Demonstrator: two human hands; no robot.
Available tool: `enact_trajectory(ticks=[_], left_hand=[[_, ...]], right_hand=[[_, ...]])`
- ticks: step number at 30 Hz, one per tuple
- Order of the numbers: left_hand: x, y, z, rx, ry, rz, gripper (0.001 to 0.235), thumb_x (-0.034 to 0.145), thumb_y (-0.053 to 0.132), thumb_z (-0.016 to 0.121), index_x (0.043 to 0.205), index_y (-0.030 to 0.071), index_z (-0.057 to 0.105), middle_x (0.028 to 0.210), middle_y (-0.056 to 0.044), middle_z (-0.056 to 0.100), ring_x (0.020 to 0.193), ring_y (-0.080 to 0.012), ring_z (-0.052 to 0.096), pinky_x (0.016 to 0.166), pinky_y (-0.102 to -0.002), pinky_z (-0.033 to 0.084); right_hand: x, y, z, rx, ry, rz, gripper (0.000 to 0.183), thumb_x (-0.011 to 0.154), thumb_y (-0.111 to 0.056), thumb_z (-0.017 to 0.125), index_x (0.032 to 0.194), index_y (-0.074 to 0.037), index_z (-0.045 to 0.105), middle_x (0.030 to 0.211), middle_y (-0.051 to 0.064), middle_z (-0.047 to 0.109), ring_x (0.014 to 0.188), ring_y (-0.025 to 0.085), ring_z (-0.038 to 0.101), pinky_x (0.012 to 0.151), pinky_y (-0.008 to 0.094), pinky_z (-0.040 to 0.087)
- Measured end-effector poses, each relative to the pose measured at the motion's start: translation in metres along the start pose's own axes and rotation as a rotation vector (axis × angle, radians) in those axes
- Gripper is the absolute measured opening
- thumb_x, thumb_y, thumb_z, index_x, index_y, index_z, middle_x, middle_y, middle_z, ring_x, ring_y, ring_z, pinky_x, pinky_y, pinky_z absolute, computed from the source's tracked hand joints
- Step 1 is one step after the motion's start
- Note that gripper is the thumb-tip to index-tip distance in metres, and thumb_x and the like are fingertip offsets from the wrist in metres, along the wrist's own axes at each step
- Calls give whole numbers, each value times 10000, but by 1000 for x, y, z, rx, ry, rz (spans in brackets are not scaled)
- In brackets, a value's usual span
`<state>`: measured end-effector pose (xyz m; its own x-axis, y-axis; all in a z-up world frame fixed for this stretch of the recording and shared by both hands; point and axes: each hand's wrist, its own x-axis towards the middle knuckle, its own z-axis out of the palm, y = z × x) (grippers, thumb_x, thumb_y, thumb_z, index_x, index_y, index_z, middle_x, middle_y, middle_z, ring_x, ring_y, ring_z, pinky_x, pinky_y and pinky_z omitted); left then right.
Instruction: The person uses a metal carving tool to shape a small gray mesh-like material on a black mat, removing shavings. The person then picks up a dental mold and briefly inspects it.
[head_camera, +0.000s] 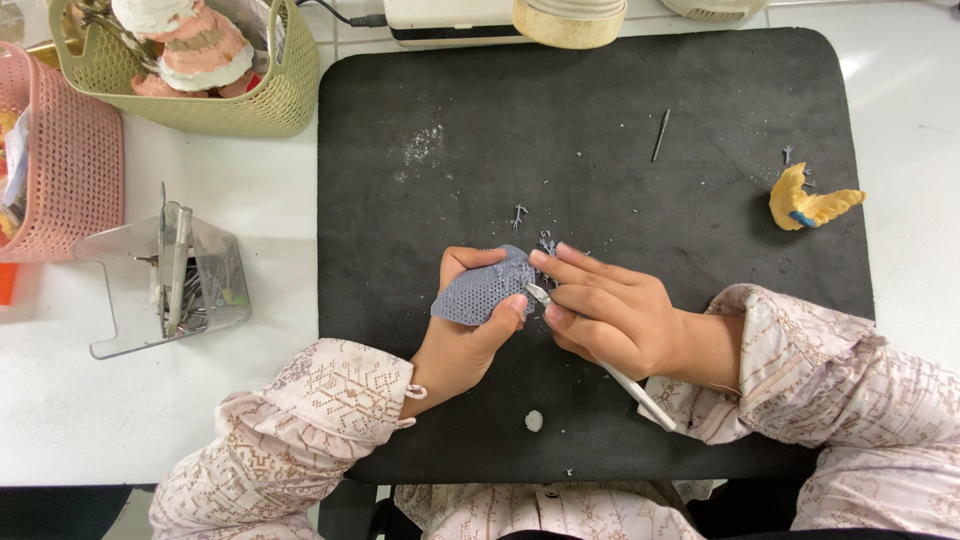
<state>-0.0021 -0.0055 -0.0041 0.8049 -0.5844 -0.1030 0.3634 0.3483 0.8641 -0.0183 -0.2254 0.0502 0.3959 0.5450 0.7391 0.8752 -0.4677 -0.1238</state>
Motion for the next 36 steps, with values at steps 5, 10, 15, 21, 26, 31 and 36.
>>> enact_trajectory(ticks=[5,10,15,21,26,31,36], left_hand=[[6,-6,0,-20,73,31,449,983,14,628,1335,42,351,1071,-84,589,890,-87,599,805,-247,547],[6,-6,2,10,153,12,444,973,15,634,1321,40,360,1079,-80,569,880,-80,584,769,-232,530],[7,-4,8,148,220,13,424,971,45,627,1303,45,363,1087,-82,575,882,-73,600,753,-224,544],[8,-3,9,215,250,8,404,980,48,637,1297,36,387,1067,-84,568,864,-66,572,722,-216,517],[11,-1,4,148,220,-2,403,967,36,630,1282,41,379,1056,-81,584,846,-73,600,711,-218,534],[13,4,1,151,199,-56,419,947,5,628,1293,44,396,1024,-83,583,821,-76,592,682,-226,529],[10,7,4,280,158,-17,393,970,3,637,1298,30,423,1078,-75,579,866,-65,576,720,-223,525]], right_hand=[[9,-4,-1,-166,-24,-3,203,885,-54,807,926,-10,613,930,129,693,923,274,748,816,417,632],[7,-4,-1,-172,-78,18,190,864,-66,783,977,7,649,930,122,691,805,231,719,687,334,592],[0,-4,8,-79,-64,102,231,860,-22,795,964,2,591,918,123,680,776,224,704,687,332,599],[-4,-3,12,-61,-70,122,254,883,-12,804,943,-8,558,934,120,668,789,230,706,711,339,611],[1,1,3,-50,-164,78,209,878,-59,762,1002,11,610,981,131,679,842,244,711,738,355,605],[8,11,-3,-34,-184,12,178,907,-71,733,1018,11,620,1030,139,680,898,255,711,765,357,594],[2,16,0,57,-133,162,200,862,-22,768,963,-9,596,950,144,706,809,258,721,713,357,607]])
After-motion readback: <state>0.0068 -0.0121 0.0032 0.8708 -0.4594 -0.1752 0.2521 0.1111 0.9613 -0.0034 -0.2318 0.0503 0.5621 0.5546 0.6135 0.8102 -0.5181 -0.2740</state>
